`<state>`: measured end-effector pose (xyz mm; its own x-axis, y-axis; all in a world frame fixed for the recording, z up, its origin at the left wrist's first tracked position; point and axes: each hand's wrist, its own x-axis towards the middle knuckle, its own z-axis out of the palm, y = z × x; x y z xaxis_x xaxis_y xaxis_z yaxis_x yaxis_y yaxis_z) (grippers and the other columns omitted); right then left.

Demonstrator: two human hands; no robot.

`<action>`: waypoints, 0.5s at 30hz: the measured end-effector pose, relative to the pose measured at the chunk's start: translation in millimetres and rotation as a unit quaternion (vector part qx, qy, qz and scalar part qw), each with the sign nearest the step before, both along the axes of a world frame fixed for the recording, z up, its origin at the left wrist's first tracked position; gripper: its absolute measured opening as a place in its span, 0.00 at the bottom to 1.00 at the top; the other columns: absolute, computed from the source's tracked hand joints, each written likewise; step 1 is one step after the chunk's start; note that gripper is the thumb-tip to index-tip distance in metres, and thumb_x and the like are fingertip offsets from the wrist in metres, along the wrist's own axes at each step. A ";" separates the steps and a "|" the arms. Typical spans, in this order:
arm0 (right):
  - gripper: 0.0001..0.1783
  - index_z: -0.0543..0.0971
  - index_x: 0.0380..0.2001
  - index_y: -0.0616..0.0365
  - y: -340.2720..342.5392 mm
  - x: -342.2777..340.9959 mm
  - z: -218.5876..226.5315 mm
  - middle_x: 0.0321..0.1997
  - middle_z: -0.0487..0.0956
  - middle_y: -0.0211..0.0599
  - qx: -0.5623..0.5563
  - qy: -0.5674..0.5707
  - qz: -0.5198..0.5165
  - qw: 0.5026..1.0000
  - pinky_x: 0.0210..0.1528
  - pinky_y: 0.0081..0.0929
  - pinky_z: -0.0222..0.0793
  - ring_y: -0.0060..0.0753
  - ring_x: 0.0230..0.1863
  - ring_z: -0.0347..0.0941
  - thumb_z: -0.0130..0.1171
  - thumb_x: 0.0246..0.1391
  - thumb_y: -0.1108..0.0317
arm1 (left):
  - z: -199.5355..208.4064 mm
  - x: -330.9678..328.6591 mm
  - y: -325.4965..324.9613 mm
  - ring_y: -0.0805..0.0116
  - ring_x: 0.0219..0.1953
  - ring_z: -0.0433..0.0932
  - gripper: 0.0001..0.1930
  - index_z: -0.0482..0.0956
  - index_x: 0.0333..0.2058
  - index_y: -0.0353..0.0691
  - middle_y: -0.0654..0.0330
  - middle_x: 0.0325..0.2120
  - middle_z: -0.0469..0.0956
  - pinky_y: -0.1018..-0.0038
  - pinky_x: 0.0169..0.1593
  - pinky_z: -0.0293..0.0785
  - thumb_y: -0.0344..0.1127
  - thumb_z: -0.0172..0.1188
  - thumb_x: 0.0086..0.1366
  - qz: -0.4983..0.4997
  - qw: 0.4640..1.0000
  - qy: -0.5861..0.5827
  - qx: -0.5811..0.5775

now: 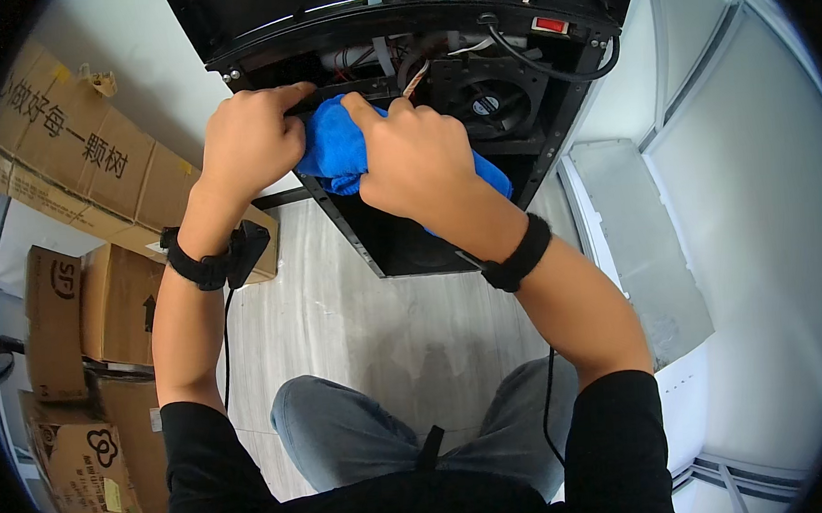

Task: The person uses a screwdriver to remove screws from a white metal panel, then wipes the interior of a black electronic device with a blue cloth. The person handles the panel, screwdriver, and cloth while working in a storage area.

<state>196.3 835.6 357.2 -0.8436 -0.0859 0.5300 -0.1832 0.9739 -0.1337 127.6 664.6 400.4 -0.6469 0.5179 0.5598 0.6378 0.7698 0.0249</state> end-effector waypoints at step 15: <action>0.44 0.72 0.58 0.49 10.3 7.1 -10.0 0.27 0.76 0.48 0.018 0.068 -0.019 0.997 0.27 0.37 0.74 0.51 0.28 0.77 0.61 0.27 0.73 | -14.7 -10.7 -3.5 0.50 0.26 0.80 0.22 0.85 0.41 0.43 0.49 0.25 0.81 0.63 0.35 0.79 0.29 0.54 0.45 -0.050 0.997 0.053 0.021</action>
